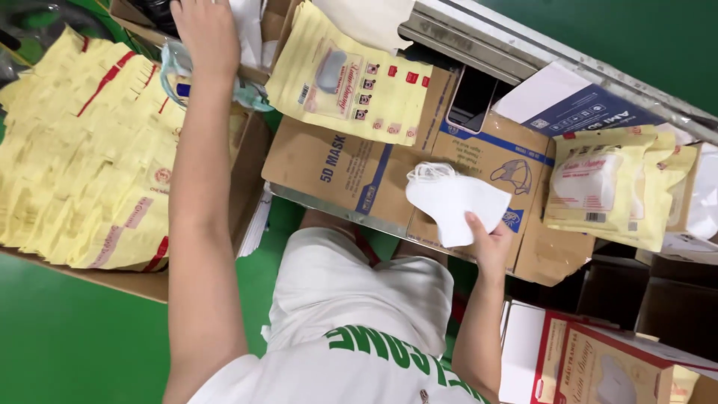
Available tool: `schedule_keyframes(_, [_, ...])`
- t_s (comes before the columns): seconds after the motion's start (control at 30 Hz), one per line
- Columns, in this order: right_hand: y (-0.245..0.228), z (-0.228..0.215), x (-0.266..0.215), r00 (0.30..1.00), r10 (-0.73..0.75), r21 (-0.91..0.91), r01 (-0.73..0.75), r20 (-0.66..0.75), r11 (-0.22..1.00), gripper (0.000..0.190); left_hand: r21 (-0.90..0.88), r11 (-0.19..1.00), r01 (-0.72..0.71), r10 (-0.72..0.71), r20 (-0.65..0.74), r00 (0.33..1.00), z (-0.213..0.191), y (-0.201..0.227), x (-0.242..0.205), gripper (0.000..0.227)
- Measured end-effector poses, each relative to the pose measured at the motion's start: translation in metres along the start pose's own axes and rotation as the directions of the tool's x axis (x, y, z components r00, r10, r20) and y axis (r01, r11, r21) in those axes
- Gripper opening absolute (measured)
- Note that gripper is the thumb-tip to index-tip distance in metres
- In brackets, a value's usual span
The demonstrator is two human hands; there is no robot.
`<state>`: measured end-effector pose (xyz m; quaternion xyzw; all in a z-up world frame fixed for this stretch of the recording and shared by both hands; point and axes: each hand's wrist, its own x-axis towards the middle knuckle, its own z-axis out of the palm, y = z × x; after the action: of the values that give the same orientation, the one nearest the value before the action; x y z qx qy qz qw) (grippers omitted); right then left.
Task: The person takes stacks of white face masks, places them into plastic pouches, and then puts the pouches into cardboard boxes.
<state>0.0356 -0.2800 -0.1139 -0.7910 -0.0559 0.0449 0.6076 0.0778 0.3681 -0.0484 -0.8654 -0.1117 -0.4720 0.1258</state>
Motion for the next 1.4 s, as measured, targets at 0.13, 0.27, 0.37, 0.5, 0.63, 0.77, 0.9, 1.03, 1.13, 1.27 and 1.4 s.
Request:
schedule_keyframes(0.13, [-0.005,-0.004,-0.009,0.998,-0.017,0.288,0.034,-0.064,0.957,0.029,-0.363,0.885,0.291,-0.284,0.072,0.956,-0.066,0.042,0.013,0.008])
schedule_keyframes(0.27, [0.006,0.02,0.008,0.992,0.128,0.933,-0.024,-0.024,0.359,0.05,-0.794,-0.214,0.569,-0.293,0.608,0.738,-0.111,0.158,-0.018,0.02])
schedule_keyframes(0.37, [0.017,0.063,0.02,0.968,0.167,0.981,-0.194,0.189,0.017,0.047,-0.377,-0.532,0.758,0.163,0.833,0.529,-0.12,0.295,-0.1,0.022])
schedule_keyframes(0.5, [-0.002,0.07,0.015,0.987,0.159,0.845,-0.054,-0.037,0.531,0.049,-0.13,-0.669,0.732,0.405,0.761,0.506,-0.153,0.343,-0.098,0.027])
schedule_keyframes(0.63, [0.004,0.041,-0.001,0.992,0.066,0.504,-0.004,-0.105,0.863,0.055,-0.367,-0.386,0.847,0.314,0.811,0.494,-0.152,0.362,-0.11,0.044])
schedule_keyframes(0.77, [-0.034,0.016,0.004,0.972,-0.185,0.05,0.193,-0.145,0.98,0.111,-0.735,0.179,0.653,0.39,0.663,0.639,-0.142,0.356,-0.077,0.076])
schedule_keyframes(0.9, [-0.02,0.034,0.013,0.975,-0.13,0.218,0.089,0.181,0.972,0.125,-0.788,0.468,0.399,0.425,0.597,0.68,-0.144,0.368,-0.075,0.112])
schedule_keyframes(1.03, [-0.02,0.049,-0.002,0.97,-0.206,0.132,0.188,0.132,0.973,0.115,-0.759,0.322,0.566,0.377,0.651,0.658,-0.141,0.38,-0.112,0.104])
schedule_keyframes(1.13, [-0.022,0.05,0.011,0.969,-0.228,0.253,0.198,0.092,0.947,0.114,-0.781,0.295,0.55,0.331,0.623,0.709,-0.131,0.374,-0.107,0.095])
schedule_keyframes(1.27, [-0.044,0.056,0.006,0.986,-0.14,0.228,0.116,0.092,0.967,0.113,-0.743,0.416,0.524,0.253,0.648,0.719,-0.138,0.371,-0.106,0.076])
schedule_keyframes(1.4, [-0.033,0.062,0.003,0.995,0.06,0.733,0.016,-0.077,0.68,0.105,-0.545,0.037,0.837,0.168,0.829,0.533,-0.134,0.388,-0.121,0.056])
